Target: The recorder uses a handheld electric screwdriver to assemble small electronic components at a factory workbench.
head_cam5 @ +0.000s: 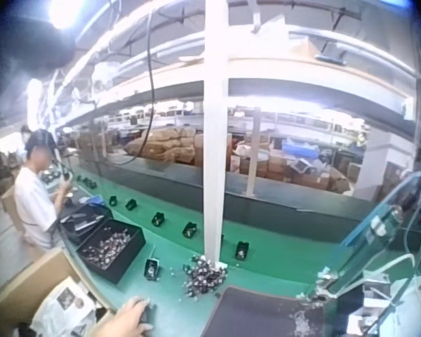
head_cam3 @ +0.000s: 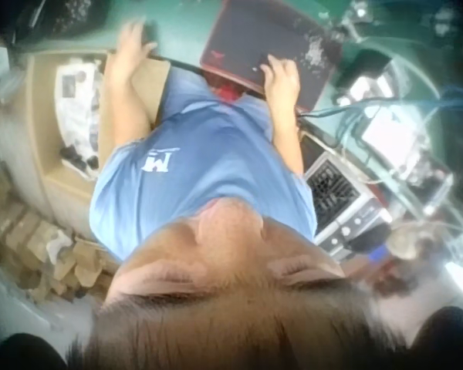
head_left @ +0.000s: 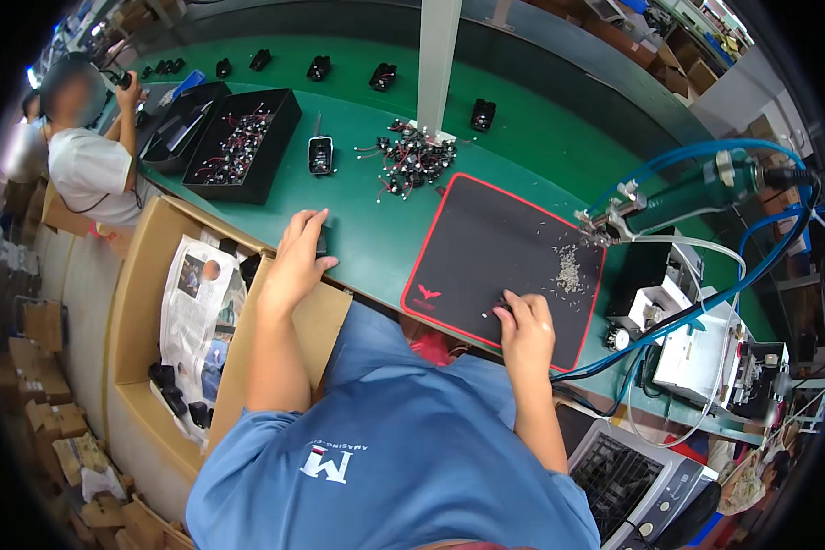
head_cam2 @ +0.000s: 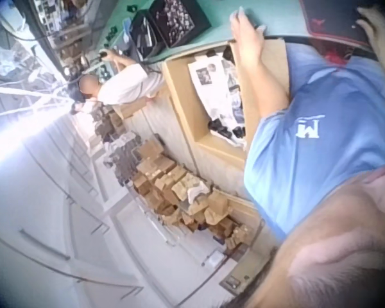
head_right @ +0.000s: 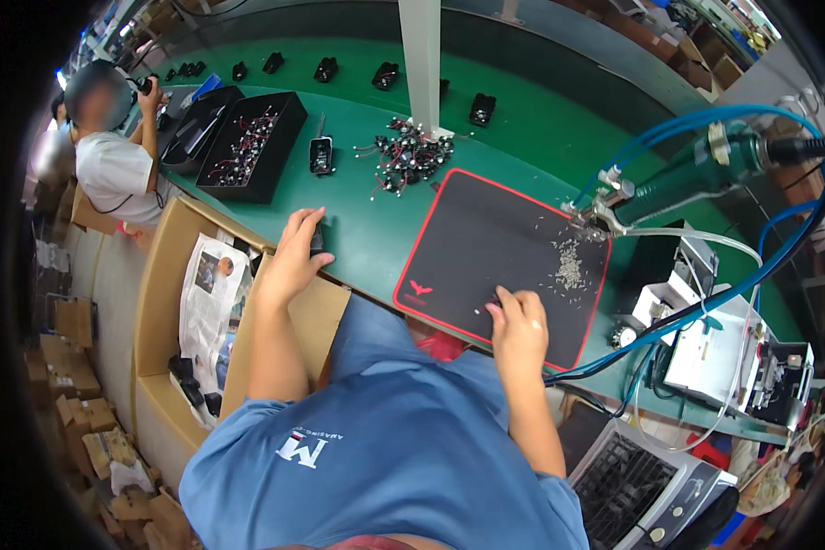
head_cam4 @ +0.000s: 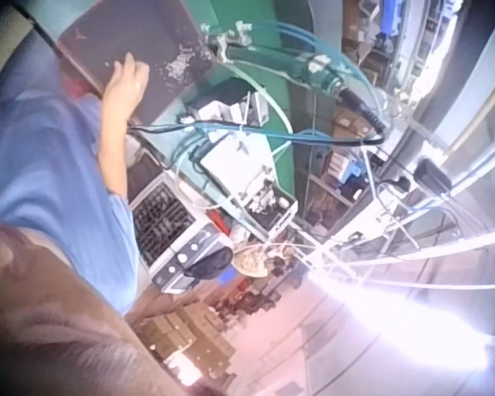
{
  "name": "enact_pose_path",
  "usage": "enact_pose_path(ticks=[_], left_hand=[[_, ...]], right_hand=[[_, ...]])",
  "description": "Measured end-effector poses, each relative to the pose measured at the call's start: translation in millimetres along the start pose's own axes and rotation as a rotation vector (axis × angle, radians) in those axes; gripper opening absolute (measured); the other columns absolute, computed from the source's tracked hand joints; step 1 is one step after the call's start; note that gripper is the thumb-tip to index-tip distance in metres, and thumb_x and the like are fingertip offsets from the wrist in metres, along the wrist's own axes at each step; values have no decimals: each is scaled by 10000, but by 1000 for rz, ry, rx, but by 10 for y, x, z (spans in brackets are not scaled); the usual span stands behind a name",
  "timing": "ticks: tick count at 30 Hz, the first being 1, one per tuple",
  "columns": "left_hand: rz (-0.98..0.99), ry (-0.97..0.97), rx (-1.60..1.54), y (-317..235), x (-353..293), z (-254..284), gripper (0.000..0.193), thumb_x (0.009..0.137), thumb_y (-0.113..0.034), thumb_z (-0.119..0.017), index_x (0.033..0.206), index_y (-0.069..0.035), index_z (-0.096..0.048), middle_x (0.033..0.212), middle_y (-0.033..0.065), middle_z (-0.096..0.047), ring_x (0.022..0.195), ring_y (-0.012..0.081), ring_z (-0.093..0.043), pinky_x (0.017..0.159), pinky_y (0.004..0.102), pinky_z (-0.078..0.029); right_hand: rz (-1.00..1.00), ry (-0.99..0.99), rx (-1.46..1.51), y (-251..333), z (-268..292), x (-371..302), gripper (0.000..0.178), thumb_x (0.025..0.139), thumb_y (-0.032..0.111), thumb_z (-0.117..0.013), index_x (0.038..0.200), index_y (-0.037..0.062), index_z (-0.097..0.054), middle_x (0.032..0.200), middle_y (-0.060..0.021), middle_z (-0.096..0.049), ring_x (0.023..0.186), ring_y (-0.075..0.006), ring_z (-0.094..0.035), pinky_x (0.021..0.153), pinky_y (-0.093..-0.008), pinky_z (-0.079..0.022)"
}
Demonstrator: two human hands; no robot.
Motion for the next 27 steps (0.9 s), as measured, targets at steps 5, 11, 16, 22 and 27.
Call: enact_pose_path(ticks=[5, 11, 16, 22, 27], left_hand=[[-108, -27, -197, -409, 122, -101, 852, 718, -15, -875, 1480, -12, -494, 1463, 177, -497, 1337, 382, -520, 1123, 437, -442], [-372, 47, -343, -1263, 140, -546, 838, 702, -72, -902, 1451, -38, -529, 1368, 174, -551, 1278, 380, -554, 1072, 431, -480], [-665, 204, -235, -1892, 134, -896, 760, 758, -213, -856, 1423, -37, -535, 1400, 179, -545, 1194, 403, -562, 1013, 464, -494], [-927, 293, 123, -2095, 45, -1275, 576, 807, -22, -675, 1372, -130, -652, 1454, 77, -570, 1194, 299, -556, 971, 455, -426], [-950, 395, 36, -2187, 117, -1039, 572, 779, 62, -635, 1325, -103, -679, 1463, 79, -570, 1365, 273, -510, 1084, 515, -388]], right_hand=[[-112, -3, -5, -199, 166, -392, 310, 867, -13, -719, 1174, 30, -738, 1094, -149, -662, 970, -344, -652, 858, -433, -548], [-59, 52, 3, 34, 218, -333, 373, 868, -36, -667, 1240, -28, -695, 1231, -205, -619, 1076, -390, -601, 915, -429, -526], [-68, -100, -41, -82, 220, -383, 308, 869, 67, -782, 1156, -19, -713, 1021, -174, -613, 858, -333, -642, 745, -433, -539], [-102, -78, 86, -177, 119, -522, 274, 868, 42, -777, 1137, 22, -727, 1012, -143, -650, 831, -316, -684, 729, -388, -564], [-55, -65, 48, -103, 208, -519, 194, 862, 36, -768, 1051, 14, -731, 1009, -117, -671, 911, -324, -687, 814, -412, -573]])
Point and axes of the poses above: each hand's wrist, its own x-axis towards the middle knuckle, its own z-axis out of the back of the hand, y = z × x, the point moved 6 cm from there along x, towards the middle knuckle
